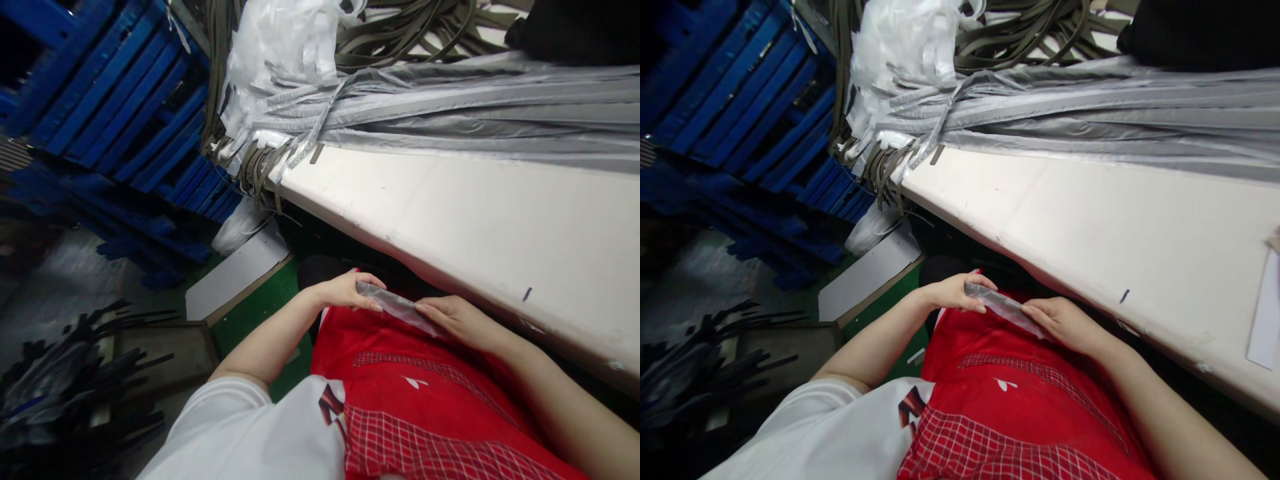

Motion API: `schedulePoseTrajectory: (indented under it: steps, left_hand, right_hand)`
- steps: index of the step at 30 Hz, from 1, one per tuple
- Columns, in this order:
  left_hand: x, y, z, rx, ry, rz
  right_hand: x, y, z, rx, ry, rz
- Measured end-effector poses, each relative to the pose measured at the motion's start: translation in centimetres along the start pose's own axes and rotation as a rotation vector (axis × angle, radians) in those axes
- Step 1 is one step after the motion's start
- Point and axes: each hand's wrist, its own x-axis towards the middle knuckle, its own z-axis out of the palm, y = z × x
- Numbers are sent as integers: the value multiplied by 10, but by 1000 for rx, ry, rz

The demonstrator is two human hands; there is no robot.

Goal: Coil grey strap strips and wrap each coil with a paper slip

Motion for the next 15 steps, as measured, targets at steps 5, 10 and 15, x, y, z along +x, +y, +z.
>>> schedulePoseTrajectory:
  steps: [5,10,15]
  left_hand:
    - [6,0,-14,-116,155,9]
    - [13,0,-4,-26,279,-31]
    - [6,3,6,136,-20,-91]
  right_hand:
    - [-1,0,-1,47,41,-12]
    - [0,-7,2,58,74,-22]
    - [1,-2,4,46,56,-16]
